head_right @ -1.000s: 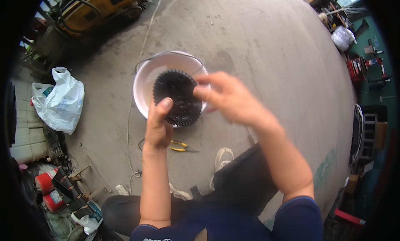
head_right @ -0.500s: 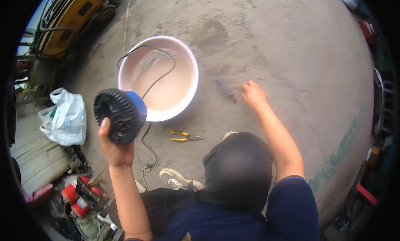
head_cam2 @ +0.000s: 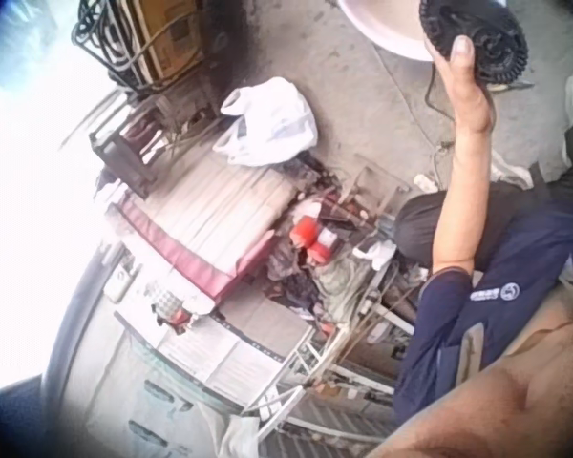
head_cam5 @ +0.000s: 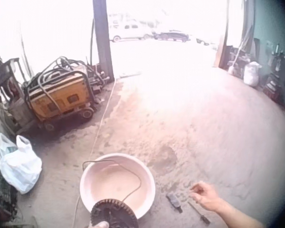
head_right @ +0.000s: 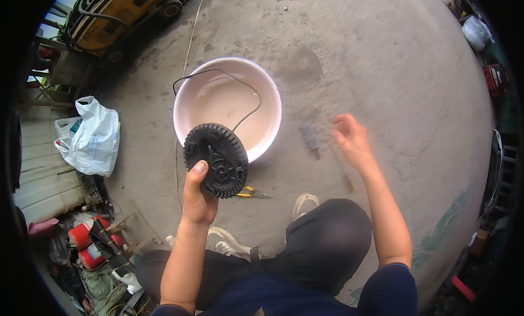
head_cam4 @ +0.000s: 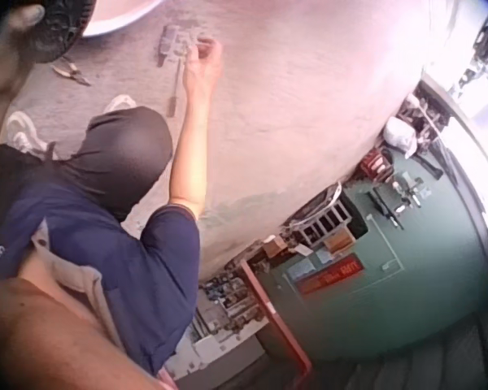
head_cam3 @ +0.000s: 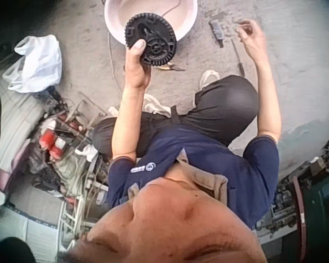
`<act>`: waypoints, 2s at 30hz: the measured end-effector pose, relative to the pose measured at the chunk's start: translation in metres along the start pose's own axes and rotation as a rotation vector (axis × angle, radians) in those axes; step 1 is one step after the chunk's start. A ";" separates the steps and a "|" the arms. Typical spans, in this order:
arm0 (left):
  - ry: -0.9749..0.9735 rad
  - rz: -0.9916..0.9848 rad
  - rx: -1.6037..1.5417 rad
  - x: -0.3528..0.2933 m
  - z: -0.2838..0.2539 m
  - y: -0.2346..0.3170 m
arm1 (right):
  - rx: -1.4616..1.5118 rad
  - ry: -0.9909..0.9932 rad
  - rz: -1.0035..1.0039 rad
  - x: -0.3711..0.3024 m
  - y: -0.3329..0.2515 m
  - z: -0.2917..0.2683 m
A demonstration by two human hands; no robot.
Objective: The person cleans a black circular filter in a basin of water, then assembles it with a blue water pump. They plug the pump into a power strip, submerge it in the water to test its operation, and then unplug it. Finally, they disassemble the pump to inspect the internal impeller.
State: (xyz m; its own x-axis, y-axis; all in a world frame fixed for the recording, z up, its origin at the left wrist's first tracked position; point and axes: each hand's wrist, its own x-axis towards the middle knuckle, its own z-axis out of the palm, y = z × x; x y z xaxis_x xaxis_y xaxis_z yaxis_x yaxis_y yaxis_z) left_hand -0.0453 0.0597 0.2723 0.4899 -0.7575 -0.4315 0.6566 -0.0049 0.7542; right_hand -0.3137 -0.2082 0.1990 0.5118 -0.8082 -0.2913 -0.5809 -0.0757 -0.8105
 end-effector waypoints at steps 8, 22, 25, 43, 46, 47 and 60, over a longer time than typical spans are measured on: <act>-0.028 0.110 -0.045 -0.017 0.000 0.003 | 0.021 -0.230 -0.405 -0.057 -0.228 0.016; -0.018 0.091 -0.147 -0.027 -0.012 0.005 | -0.204 -0.187 -0.761 -0.081 -0.241 0.056; -0.037 0.096 -0.191 -0.027 -0.011 0.004 | -0.237 -0.165 -0.833 -0.081 -0.240 0.062; -0.060 0.134 -0.166 -0.024 -0.001 0.003 | -0.320 -0.164 -1.080 -0.072 -0.229 0.070; -0.010 0.118 -0.175 -0.029 0.003 0.006 | -0.328 -0.149 -1.072 -0.070 -0.225 0.070; -0.006 0.124 -0.168 -0.029 0.004 0.006 | -0.331 -0.143 -1.065 -0.070 -0.225 0.070; 0.033 0.186 -0.121 -0.029 0.004 -0.002 | -0.348 -0.168 -0.968 -0.075 -0.225 0.070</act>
State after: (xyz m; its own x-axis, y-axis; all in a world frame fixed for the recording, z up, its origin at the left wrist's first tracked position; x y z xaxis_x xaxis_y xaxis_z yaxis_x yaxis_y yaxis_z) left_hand -0.0625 0.0789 0.2852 0.6258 -0.7166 -0.3080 0.6166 0.2127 0.7580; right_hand -0.1767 -0.0895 0.3679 0.9220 -0.2229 0.3166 -0.0122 -0.8340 -0.5516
